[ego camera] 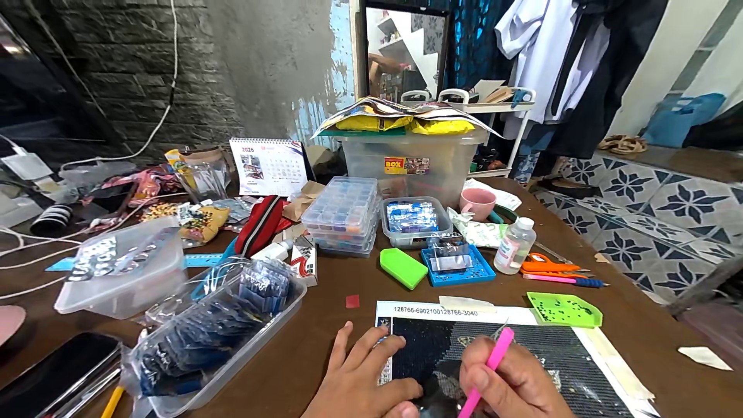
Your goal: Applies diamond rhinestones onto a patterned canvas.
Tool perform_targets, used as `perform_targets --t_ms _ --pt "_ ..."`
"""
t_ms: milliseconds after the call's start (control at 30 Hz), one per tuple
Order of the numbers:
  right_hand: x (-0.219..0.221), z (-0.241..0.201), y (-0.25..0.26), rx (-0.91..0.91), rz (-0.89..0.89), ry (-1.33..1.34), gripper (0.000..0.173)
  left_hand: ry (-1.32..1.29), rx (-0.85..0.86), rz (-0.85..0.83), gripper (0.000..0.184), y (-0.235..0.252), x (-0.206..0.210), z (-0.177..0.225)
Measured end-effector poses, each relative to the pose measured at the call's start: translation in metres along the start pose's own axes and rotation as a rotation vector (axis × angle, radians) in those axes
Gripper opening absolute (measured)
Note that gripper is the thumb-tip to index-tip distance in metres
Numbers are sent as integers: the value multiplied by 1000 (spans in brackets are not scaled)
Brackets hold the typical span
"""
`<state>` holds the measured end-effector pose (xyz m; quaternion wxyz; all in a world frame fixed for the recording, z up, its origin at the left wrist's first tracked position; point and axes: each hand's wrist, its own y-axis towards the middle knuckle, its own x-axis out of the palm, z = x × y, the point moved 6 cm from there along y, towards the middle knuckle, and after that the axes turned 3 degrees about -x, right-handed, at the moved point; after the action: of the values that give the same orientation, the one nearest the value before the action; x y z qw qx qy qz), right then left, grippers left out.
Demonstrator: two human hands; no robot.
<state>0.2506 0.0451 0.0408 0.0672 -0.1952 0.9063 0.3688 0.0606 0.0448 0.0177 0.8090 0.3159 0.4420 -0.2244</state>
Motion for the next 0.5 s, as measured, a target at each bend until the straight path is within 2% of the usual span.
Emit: perform_targets --t_ms 267,500 --pt "-7 15 1 174 214 5 21 -18 -25 2 53 0 0 -2" --pt "-3 15 2 159 172 -125 24 -37 -37 -8 53 0 0 -2"
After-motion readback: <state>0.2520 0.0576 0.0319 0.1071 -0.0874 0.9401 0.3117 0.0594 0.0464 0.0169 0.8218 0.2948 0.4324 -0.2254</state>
